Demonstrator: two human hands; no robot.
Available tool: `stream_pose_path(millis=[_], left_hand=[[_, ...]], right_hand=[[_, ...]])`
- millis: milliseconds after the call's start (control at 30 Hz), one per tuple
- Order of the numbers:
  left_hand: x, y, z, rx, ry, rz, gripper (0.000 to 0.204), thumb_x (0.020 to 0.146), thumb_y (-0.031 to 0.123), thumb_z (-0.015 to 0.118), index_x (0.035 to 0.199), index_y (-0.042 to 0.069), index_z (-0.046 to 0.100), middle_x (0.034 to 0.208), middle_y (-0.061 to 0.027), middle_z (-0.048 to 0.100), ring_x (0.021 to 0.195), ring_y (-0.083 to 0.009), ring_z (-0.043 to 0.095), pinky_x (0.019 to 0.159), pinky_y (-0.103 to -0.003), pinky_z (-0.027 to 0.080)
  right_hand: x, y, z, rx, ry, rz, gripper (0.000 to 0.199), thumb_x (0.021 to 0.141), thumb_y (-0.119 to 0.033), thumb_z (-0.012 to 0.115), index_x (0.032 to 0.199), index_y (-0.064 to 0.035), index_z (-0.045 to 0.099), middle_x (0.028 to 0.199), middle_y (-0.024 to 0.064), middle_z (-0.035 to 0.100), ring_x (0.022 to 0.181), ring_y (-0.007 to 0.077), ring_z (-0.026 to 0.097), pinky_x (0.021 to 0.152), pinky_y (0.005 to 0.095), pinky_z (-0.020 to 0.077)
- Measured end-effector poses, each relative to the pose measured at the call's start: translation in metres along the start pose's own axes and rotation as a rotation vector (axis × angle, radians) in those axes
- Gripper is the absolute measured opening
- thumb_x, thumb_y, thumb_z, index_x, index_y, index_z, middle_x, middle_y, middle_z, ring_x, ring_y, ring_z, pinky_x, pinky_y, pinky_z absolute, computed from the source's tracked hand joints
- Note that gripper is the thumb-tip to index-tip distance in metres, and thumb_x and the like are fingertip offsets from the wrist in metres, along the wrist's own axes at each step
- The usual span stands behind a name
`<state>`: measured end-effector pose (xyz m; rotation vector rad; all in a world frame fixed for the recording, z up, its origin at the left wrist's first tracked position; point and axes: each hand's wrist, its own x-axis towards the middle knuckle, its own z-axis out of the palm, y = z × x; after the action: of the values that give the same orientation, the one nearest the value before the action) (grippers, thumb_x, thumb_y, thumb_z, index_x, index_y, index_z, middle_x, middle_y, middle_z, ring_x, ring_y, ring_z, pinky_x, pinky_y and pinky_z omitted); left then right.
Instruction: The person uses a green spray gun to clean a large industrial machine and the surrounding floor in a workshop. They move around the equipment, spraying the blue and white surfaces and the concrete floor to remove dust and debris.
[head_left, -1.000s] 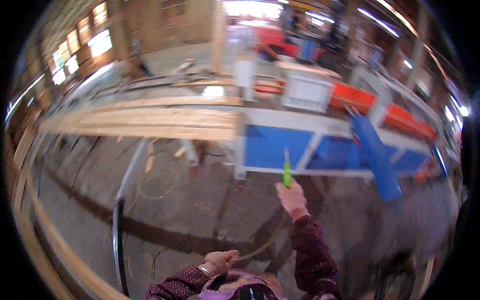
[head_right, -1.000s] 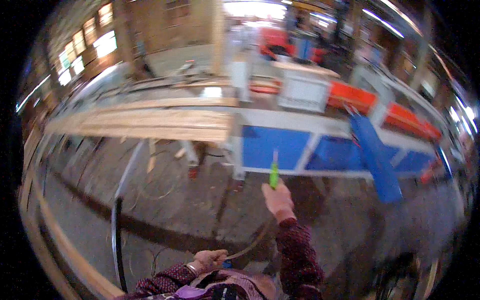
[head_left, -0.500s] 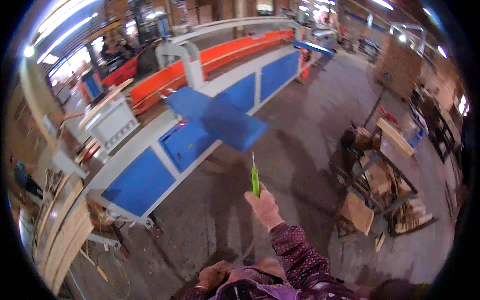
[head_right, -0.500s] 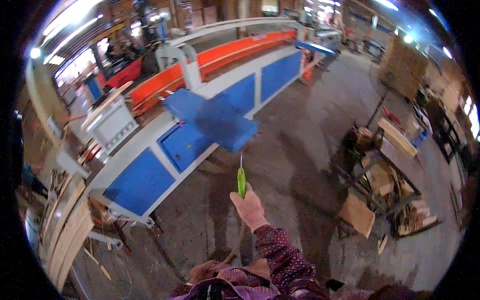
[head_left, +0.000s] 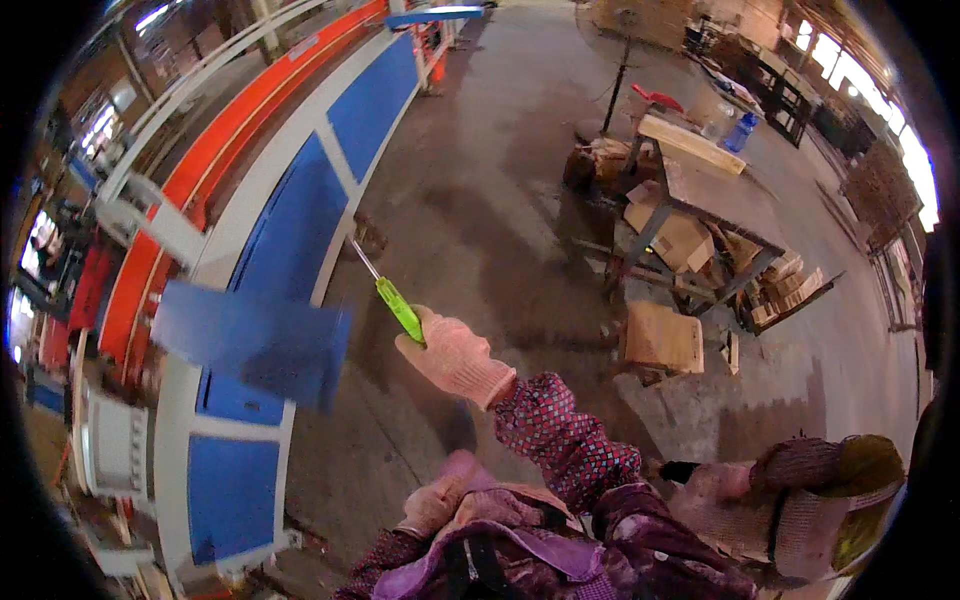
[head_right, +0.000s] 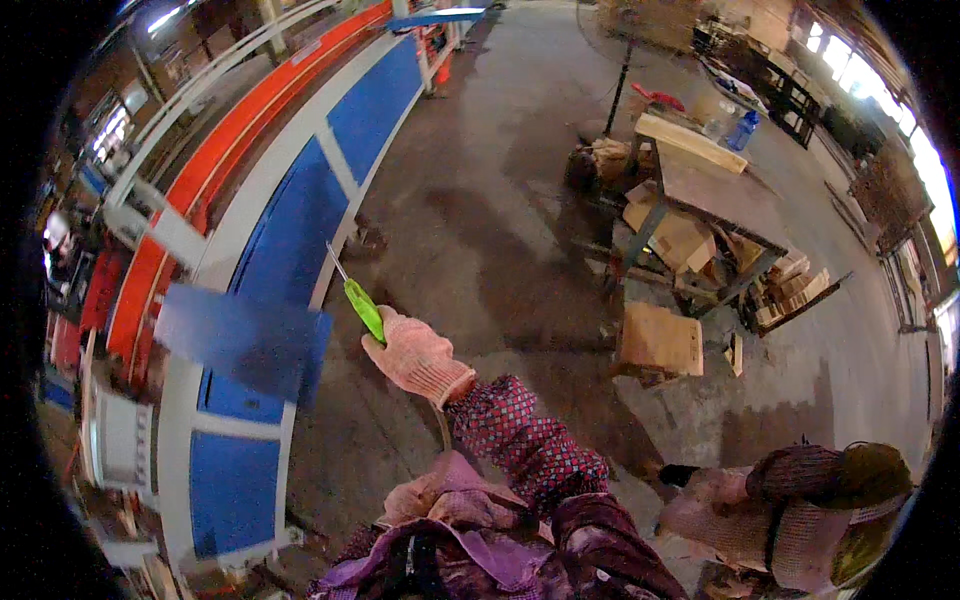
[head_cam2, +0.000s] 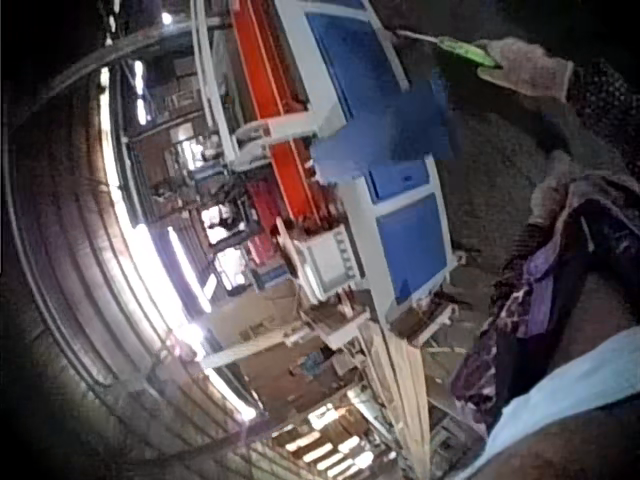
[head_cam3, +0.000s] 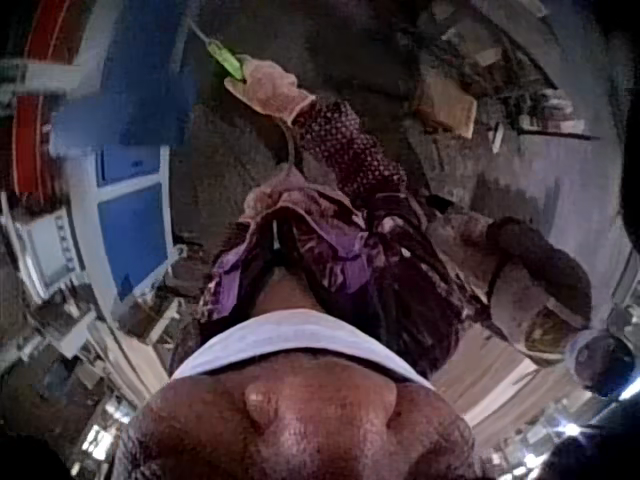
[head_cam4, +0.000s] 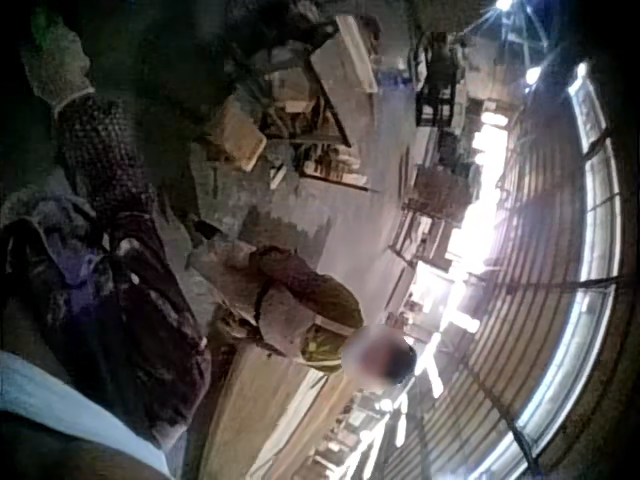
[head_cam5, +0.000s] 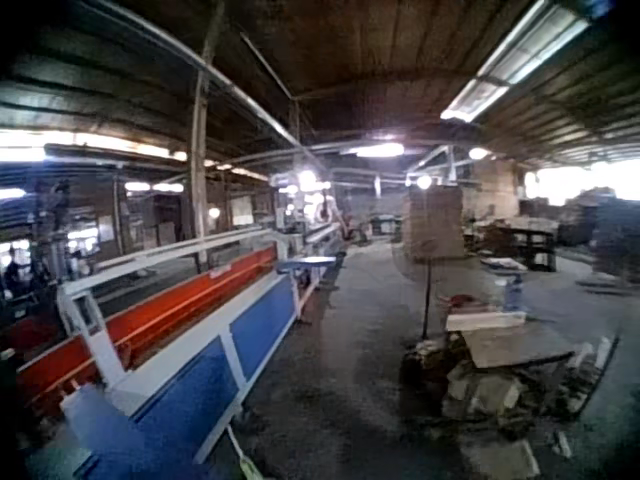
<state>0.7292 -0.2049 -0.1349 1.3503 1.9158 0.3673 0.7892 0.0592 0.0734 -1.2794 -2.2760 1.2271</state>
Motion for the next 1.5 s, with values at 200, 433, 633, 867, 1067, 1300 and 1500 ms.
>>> stream_pose_path(millis=[200,433,633,867,1067,1300,1500], left_hand=[[0.117,0.05,-0.069,-0.165,-0.081,0.105,0.03,0.091,0.035,0.052,0.111,0.016,0.064,0.099,-0.0184,0.065,0.091,-0.0395,0.062,0.075,-0.045,0.05],[0.222,0.052,-0.095,0.053,-0.313,0.119,0.035,0.09,0.043,0.048,0.114,0.021,0.061,0.102,-0.0189,0.064,0.096,-0.0397,0.06,0.079,-0.046,0.049],[0.323,0.102,-0.127,0.057,-0.286,0.071,0.031,0.089,0.041,0.049,0.112,0.023,0.061,0.099,-0.017,0.065,0.093,-0.0383,0.061,0.078,-0.047,0.049],[0.429,0.176,-0.153,0.141,-0.24,-0.034,0.029,0.086,0.04,0.055,0.106,0.023,0.065,0.093,-0.0163,0.066,0.089,-0.0382,0.063,0.076,-0.048,0.05],[0.533,0.207,-0.172,0.187,-0.381,0.021,0.034,0.086,0.043,0.055,0.109,0.02,0.065,0.102,-0.0128,0.066,0.097,-0.0356,0.061,0.082,-0.044,0.049],[0.679,0.235,-0.227,0.279,-0.438,0.04,0.039,0.088,0.051,0.05,0.113,0.024,0.063,0.102,-0.0155,0.066,0.097,-0.0363,0.061,0.082,-0.044,0.049],[0.808,0.232,-0.291,0.292,-0.384,0.121,0.037,0.091,0.047,0.048,0.116,0.024,0.061,0.098,-0.0167,0.066,0.093,-0.0384,0.062,0.081,-0.046,0.048]], right_hand=[[0.11,0.012,-0.068,-0.035,0.082,0.048,0.051,0.087,-0.042,0.053,0.127,-0.011,0.049,0.106,0.0202,0.063,0.101,0.0387,0.059,0.084,0.048,0.0462],[0.178,0.086,-0.119,0.088,0.088,0.304,0.049,0.085,-0.041,0.053,0.123,-0.0096,0.049,0.108,0.0181,0.062,0.103,0.038,0.058,0.085,0.0463,0.0455],[0.245,0.225,-0.147,0.453,0.26,0.568,0.034,0.081,-0.037,0.059,0.097,-0.0068,0.058,0.081,0.0089,0.062,0.078,0.0232,0.059,0.069,0.0362,0.0449],[0.303,0.323,-0.2,1.049,0.428,0.624,0.016,0.08,-0.018,0.063,0.075,-0.0063,0.052,0.063,0.0014,0.052,0.054,0.0115,0.051,0.043,0.0273,0.0369],[0.365,0.358,-0.26,1.207,0.508,0.744,0.015,0.082,-0.016,0.062,0.079,-0.0043,0.053,0.068,0.004,0.052,0.056,0.0135,0.052,0.043,0.0278,0.0365],[0.502,0.391,-0.285,1.321,0.577,0.69,0.016,0.083,-0.014,0.058,0.072,-0.0029,0.052,0.061,0.0062,0.051,0.049,0.0175,0.05,0.04,0.0331,0.0402],[0.628,0.394,-0.317,1.265,0.286,0.634,0.016,0.083,-0.014,0.06,0.079,0.0011,0.058,0.068,0.0075,0.057,0.058,0.0169,0.058,0.052,0.0358,0.0534]])
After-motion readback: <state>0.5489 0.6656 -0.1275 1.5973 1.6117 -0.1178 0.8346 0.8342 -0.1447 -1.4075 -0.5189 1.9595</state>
